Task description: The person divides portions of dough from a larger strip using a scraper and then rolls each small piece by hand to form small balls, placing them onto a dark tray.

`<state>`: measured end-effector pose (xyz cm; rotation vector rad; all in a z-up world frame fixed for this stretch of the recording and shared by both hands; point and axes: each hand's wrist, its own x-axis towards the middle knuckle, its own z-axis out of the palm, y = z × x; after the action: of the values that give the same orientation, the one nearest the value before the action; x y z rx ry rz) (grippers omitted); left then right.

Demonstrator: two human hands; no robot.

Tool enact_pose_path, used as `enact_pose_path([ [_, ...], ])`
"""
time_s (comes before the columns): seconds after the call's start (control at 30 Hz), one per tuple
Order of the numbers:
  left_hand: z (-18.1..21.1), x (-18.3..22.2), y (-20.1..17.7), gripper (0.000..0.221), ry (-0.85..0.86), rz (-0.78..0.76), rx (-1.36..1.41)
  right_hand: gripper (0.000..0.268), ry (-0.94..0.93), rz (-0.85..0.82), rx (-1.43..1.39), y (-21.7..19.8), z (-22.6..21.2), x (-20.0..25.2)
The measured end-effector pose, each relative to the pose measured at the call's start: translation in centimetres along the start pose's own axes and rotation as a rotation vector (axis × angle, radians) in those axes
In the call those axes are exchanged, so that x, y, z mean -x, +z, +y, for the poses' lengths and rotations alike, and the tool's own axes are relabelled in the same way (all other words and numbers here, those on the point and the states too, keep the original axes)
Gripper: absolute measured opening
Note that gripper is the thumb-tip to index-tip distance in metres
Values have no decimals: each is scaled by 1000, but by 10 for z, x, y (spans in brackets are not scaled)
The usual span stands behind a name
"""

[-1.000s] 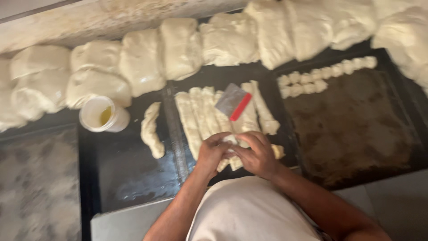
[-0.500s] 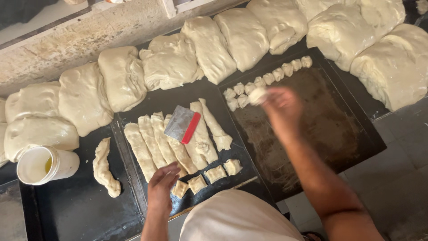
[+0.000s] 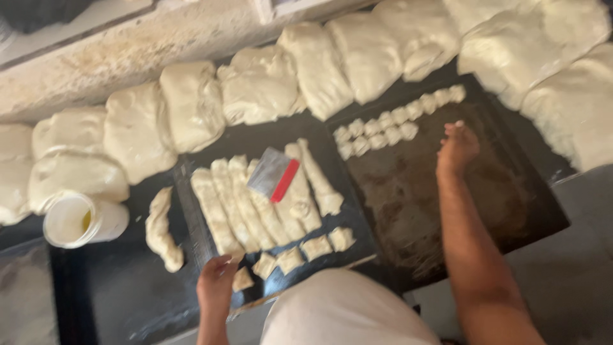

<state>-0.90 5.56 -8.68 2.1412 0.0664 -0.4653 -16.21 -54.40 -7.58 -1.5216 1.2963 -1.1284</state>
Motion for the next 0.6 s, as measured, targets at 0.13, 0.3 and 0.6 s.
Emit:
enact_pose_path([
  [0.13, -11, 3, -5, 49, 109, -14, -481, 32, -47, -231, -2, -28, -16, 84],
  [0.3, 15, 7, -20, 43, 7, -391, -563, 23, -83, -381, 51, -14, -39, 208],
  [0.6, 60, -3, -47, 39, 63, -493, 375, 23, -668, -738, 289, 41, -105, 305],
])
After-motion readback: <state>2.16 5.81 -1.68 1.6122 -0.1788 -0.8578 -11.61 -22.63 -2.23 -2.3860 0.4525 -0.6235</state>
